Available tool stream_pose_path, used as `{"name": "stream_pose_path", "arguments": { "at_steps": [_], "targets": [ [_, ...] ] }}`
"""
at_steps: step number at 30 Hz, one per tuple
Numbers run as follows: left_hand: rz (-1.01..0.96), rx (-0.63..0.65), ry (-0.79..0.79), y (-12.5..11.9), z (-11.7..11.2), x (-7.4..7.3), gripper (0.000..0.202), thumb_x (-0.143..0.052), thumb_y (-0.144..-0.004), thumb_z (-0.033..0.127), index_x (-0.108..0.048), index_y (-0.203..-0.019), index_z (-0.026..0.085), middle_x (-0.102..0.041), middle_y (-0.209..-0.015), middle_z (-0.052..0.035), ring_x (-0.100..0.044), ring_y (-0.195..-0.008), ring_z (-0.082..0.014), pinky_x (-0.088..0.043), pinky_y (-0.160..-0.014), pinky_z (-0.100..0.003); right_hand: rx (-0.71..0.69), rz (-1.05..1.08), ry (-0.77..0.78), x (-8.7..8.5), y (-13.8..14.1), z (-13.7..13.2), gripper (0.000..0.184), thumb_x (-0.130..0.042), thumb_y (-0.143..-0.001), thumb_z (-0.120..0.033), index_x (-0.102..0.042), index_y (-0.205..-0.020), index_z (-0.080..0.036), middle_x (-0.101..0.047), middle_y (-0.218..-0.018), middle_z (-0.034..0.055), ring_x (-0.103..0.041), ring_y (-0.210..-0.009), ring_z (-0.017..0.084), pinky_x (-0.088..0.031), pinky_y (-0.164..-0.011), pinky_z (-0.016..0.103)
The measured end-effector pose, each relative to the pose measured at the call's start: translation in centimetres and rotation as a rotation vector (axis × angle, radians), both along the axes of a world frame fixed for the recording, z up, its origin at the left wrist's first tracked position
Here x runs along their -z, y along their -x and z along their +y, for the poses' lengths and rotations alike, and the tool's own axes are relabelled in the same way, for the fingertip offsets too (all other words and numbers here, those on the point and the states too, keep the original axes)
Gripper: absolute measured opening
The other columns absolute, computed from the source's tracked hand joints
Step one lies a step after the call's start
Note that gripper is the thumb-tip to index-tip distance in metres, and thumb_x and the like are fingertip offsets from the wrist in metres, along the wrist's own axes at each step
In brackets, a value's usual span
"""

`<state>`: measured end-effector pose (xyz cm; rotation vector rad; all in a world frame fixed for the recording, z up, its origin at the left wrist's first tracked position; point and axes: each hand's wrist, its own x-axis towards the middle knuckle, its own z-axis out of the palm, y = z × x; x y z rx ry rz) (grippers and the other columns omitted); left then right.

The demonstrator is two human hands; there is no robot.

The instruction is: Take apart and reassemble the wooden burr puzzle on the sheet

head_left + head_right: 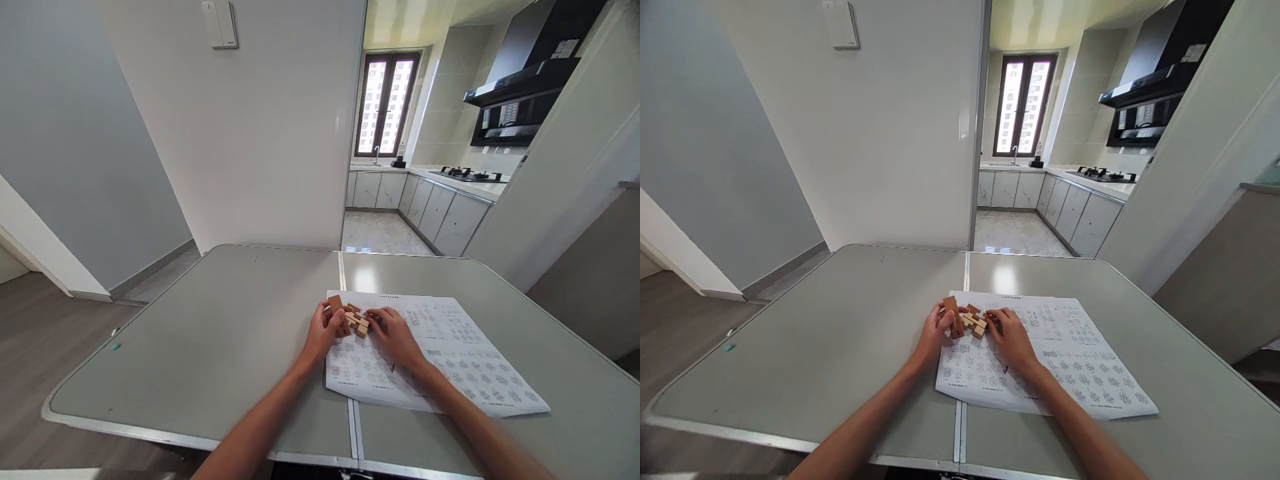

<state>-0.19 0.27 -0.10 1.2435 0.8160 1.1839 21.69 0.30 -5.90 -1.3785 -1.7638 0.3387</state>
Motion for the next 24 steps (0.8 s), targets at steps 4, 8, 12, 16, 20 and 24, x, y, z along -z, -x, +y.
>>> {"name": "stream_pose_path", "arguments": {
  "at_steps": [4, 8, 12, 16, 20, 24],
  "targets": [
    [-0.091, 0.030, 0.077, 0.1, 0.0, -0.4, 0.068, -0.052, -0.088, 0.077, -0.063, -0.113, 0.014, -0.077, -0.112, -0.0167, -0.072, -0.097, -0.0270, -0.052, -0.084, -0.037, 0.019, 0.021, -0.053, -0.9, 0.4, -0.5, 0.025, -0.054, -0.103, -0.040, -0.069, -0.113, -0.023, -0.069, -0.110, 0.0119, -0.067, -0.098, 0.028, -0.056, -0.084, 0.045],
    [-0.120, 0.038, 0.079, 0.1, -0.1, -0.5, 0.070, -0.053, -0.088, 0.078, -0.065, -0.112, 0.014, -0.078, -0.110, -0.0162, -0.072, -0.103, -0.0292, -0.051, -0.089, -0.037, -0.049, 0.067, -0.152, -2.5, 1.1, -1.3, 0.022, -0.051, -0.105, -0.039, -0.064, -0.113, -0.023, -0.068, -0.110, 0.0109, -0.065, -0.094, 0.025, -0.055, -0.082, 0.041],
    [-0.161, 0.079, 0.028, 0.0, -0.3, -0.4, 0.058, -0.055, -0.093, 0.071, -0.062, -0.112, 0.017, -0.076, -0.118, -0.0157, -0.073, -0.105, -0.0278, -0.052, -0.092, -0.037, -0.195, 0.053, -0.178, -3.7, 1.8, -2.3, 0.016, -0.053, -0.105, -0.036, -0.063, -0.103, -0.024, -0.068, -0.098, 0.0072, -0.063, -0.084, 0.022, -0.053, -0.077, 0.036],
    [-0.127, 0.132, -0.030, -0.2, -0.6, -0.3, 0.058, -0.062, -0.091, 0.069, -0.056, -0.120, 0.019, -0.074, -0.125, -0.0156, -0.072, -0.109, -0.0277, -0.052, -0.098, -0.040, -0.292, 0.010, -0.136, -4.0, 2.3, -2.9, 0.017, -0.057, -0.103, -0.039, -0.065, -0.105, -0.024, -0.069, -0.090, 0.0055, -0.063, -0.082, 0.022, -0.052, -0.076, 0.036],
    [-0.016, 0.212, -0.101, -0.5, -1.1, 0.0, 0.064, -0.069, -0.088, 0.066, -0.050, -0.130, 0.022, -0.070, -0.130, -0.0162, -0.072, -0.107, -0.0279, -0.054, -0.094, -0.043, -0.287, -0.003, -0.075, -4.2, 2.5, -3.0, 0.025, -0.057, -0.101, -0.046, -0.070, -0.099, -0.024, -0.072, -0.093, 0.0069, -0.060, -0.073, 0.021, -0.051, -0.071, 0.035],
    [0.125, 0.250, -0.211, -0.5, -1.6, 0.0, 0.066, -0.073, -0.088, 0.055, -0.046, -0.141, 0.027, -0.061, -0.145, -0.0156, -0.063, -0.125, -0.0298, -0.053, -0.096, -0.042, -0.277, 0.021, -0.078, -4.3, 2.5, -2.9, 0.027, -0.054, -0.102, -0.044, -0.070, -0.092, -0.024, -0.070, -0.085, 0.0053, -0.057, -0.067, 0.020, -0.048, -0.064, 0.033]
  ]
}}
